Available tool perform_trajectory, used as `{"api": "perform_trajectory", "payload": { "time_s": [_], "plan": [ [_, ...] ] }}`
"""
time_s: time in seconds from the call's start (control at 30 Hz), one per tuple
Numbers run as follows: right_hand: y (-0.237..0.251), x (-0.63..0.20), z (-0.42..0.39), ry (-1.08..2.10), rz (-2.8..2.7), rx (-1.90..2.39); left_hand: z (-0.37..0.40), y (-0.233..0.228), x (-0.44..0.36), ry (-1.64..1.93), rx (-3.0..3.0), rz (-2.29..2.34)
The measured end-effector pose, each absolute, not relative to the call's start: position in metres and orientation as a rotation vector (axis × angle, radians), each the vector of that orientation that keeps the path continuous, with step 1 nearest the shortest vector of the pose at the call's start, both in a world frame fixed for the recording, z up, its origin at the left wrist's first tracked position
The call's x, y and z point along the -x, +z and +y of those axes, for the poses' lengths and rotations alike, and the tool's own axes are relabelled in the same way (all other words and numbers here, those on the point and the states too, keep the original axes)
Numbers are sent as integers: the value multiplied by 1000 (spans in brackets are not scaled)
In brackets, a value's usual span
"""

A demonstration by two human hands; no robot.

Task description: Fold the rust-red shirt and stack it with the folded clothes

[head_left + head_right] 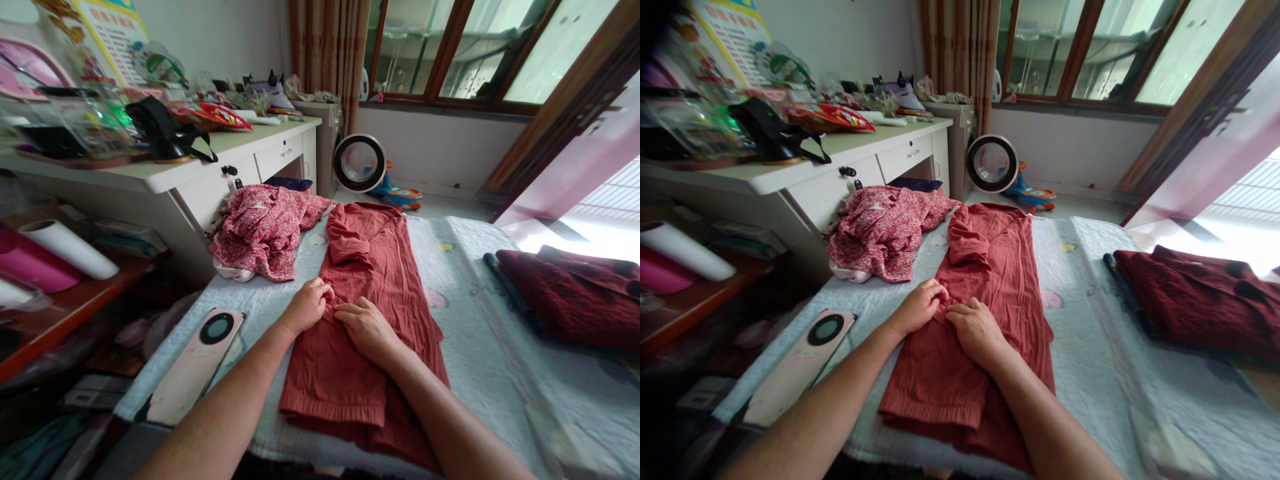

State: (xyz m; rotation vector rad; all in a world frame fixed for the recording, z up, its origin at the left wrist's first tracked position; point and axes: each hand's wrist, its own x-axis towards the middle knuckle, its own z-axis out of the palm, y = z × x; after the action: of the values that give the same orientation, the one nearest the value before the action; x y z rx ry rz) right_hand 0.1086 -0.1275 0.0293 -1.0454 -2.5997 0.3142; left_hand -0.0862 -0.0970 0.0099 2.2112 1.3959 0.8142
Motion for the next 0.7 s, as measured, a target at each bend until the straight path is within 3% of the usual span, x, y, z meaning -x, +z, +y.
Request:
{"api": "perform_trajectory", "payload": {
  "time_s": [0.7],
  "plan": [
    [37,-110,-133,359,-2560,1120,-97,10,85,823,-2228,1411]
  ]
}}
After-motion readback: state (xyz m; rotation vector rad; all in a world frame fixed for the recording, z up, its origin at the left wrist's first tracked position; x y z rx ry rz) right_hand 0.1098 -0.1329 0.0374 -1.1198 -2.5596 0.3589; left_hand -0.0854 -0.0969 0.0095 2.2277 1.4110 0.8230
